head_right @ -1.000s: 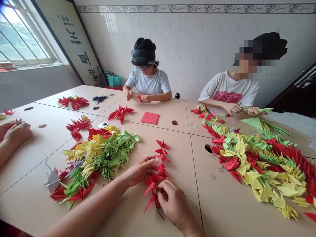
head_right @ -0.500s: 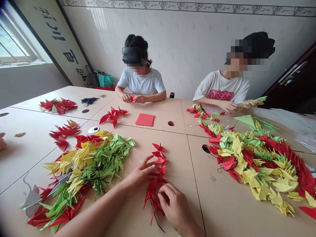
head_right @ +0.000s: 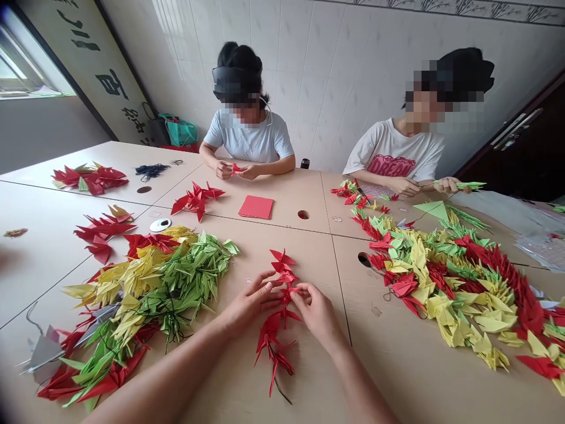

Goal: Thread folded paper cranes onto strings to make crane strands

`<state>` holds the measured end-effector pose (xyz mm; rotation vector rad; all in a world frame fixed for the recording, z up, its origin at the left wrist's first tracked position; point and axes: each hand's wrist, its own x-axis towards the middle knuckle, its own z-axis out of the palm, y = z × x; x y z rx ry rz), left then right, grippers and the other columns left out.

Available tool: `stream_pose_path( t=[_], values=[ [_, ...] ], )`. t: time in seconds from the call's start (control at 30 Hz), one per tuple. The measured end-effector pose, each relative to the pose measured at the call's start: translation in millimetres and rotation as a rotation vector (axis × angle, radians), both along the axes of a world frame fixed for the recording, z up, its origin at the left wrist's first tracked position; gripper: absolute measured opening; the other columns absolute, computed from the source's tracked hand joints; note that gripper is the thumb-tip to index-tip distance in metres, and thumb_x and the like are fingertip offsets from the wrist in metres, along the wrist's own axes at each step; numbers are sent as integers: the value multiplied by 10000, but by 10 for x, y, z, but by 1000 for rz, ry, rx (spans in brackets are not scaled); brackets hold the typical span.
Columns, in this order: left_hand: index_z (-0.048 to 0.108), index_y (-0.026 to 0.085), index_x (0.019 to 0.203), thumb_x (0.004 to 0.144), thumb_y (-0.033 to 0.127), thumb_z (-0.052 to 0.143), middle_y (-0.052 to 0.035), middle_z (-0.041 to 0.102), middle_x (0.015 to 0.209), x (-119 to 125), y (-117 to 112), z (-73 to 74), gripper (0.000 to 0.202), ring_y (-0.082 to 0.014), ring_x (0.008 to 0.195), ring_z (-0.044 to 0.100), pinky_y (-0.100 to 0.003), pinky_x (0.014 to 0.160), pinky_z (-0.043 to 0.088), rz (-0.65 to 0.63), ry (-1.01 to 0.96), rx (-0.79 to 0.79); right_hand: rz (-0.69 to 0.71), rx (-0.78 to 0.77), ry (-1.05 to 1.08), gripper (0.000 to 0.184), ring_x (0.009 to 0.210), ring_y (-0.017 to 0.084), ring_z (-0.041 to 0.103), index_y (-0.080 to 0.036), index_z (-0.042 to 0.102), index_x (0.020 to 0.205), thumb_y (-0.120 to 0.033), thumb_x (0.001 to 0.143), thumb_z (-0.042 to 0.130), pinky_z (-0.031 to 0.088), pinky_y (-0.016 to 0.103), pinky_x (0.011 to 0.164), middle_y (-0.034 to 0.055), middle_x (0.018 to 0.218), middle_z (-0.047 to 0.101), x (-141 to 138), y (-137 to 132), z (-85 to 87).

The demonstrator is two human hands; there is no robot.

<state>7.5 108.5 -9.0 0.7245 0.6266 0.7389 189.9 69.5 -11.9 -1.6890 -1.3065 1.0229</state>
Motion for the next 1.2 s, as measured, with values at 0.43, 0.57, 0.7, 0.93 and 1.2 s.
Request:
stream_pose_path(
  t=[0.43,0.57,0.7,0.93,1.2],
  values=[
    [407,226,1262,868,545,404,-137,432,1361,-29,91,-8,507,-229,1198,490,-379,1016,379,209,119,80,-75,79,-94,362,846,210,622,-196,618,967,-460,720,607,499,356,767,94,1004,649,-40,258,161],
    [398,221,1264,867,577,360,-143,424,1363,-7,79,-21,535,-234,1202,481,-375,992,399,253,157,87,113,10,-171,321,881,209,614,-231,607,1001,-470,795,546,514,316,733,75,1002,638,-32,-183,225],
    [399,234,1264,861,566,395,-129,435,1345,29,-3,-24,522,-231,1184,493,-388,998,387,172,111,123,208,32,-267,314,984,221,575,-261,572,1040,-401,762,613,496,324,804,62,1113,579,-104,-485,173],
    [420,243,1268,834,458,532,-112,442,1327,35,-124,-3,498,-234,1208,445,-400,1020,363,-11,121,356,131,78,-278,154,761,195,596,-208,594,821,-317,841,486,471,291,676,58,850,634,-152,-426,34],
    [399,244,1270,768,325,661,-113,431,1323,54,-142,-23,572,-255,1229,430,-414,1032,356,-20,55,390,-101,6,28,356,693,190,604,-185,612,859,-527,790,539,481,274,622,62,794,666,-74,-272,68]
  ],
)
